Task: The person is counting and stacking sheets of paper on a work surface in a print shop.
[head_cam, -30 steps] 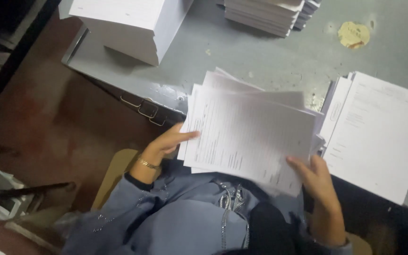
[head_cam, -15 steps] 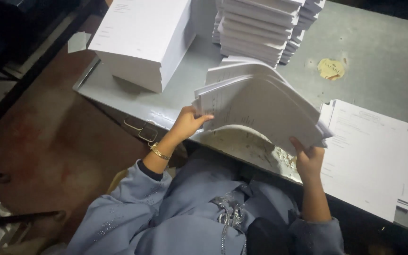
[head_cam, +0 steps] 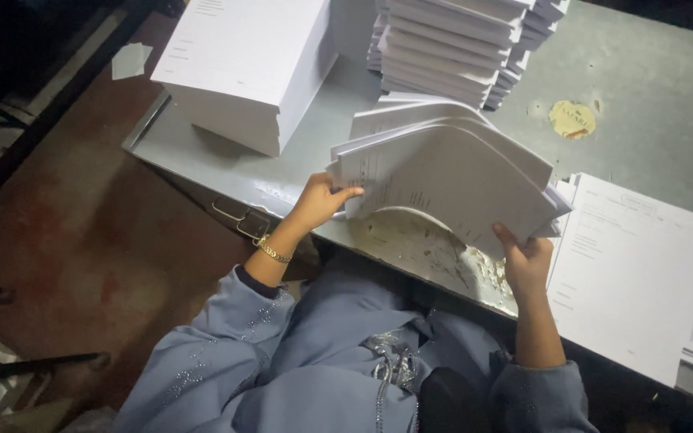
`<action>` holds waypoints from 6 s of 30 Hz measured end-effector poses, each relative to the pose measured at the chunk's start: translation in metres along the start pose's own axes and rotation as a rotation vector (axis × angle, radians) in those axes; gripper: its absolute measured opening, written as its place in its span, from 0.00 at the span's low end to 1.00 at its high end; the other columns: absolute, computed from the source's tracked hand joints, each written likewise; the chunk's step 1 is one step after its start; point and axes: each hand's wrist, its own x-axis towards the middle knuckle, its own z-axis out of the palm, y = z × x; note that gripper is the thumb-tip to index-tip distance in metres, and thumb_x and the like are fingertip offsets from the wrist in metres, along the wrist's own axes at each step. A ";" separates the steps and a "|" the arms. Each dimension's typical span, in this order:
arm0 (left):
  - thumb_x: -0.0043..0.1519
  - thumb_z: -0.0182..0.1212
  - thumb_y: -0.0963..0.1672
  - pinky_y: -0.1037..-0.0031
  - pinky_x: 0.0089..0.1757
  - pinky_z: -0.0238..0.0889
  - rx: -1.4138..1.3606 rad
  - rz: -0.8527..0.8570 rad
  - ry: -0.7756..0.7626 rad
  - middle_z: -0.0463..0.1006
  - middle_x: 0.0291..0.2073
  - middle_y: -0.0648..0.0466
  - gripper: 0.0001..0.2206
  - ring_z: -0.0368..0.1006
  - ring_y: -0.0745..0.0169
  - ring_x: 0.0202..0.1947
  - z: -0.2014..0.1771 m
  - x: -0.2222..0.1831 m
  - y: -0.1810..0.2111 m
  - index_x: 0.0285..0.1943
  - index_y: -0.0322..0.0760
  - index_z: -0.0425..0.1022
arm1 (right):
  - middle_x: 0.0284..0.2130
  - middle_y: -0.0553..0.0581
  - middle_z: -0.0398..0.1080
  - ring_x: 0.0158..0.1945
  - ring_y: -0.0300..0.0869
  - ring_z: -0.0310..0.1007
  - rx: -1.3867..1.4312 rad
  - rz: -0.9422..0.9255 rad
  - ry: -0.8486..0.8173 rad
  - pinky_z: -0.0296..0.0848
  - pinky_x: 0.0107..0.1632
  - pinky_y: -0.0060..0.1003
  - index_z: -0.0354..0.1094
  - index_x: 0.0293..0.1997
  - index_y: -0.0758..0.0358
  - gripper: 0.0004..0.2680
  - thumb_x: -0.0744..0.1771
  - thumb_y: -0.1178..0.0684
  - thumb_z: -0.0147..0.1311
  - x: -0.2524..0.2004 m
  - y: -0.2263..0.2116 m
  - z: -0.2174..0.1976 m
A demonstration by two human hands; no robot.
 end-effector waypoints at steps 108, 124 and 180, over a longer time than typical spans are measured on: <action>0.41 0.84 0.47 0.61 0.51 0.64 -0.192 0.121 0.098 0.78 0.44 0.43 0.31 0.72 0.45 0.48 0.038 0.026 -0.076 0.52 0.33 0.74 | 0.53 0.66 0.71 0.55 0.54 0.71 0.057 -0.060 0.097 0.66 0.63 0.54 0.61 0.66 0.71 0.32 0.55 0.62 0.74 -0.024 0.034 0.001; 0.44 0.83 0.47 0.57 0.51 0.69 -0.095 -0.002 -0.018 0.83 0.41 0.40 0.24 0.78 0.40 0.49 0.041 0.038 -0.108 0.46 0.30 0.80 | 0.45 0.69 0.74 0.53 0.61 0.73 0.022 0.061 0.029 0.71 0.54 0.59 0.70 0.60 0.71 0.23 0.60 0.62 0.72 -0.012 0.047 -0.003; 0.61 0.65 0.47 0.59 0.45 0.74 0.113 -0.362 -0.207 0.79 0.49 0.38 0.23 0.77 0.44 0.51 0.081 -0.105 -0.084 0.62 0.31 0.73 | 0.30 0.80 0.74 0.42 0.71 0.78 -0.795 0.439 -0.296 0.76 0.37 0.57 0.71 0.38 0.78 0.20 0.63 0.42 0.67 -0.132 -0.046 0.027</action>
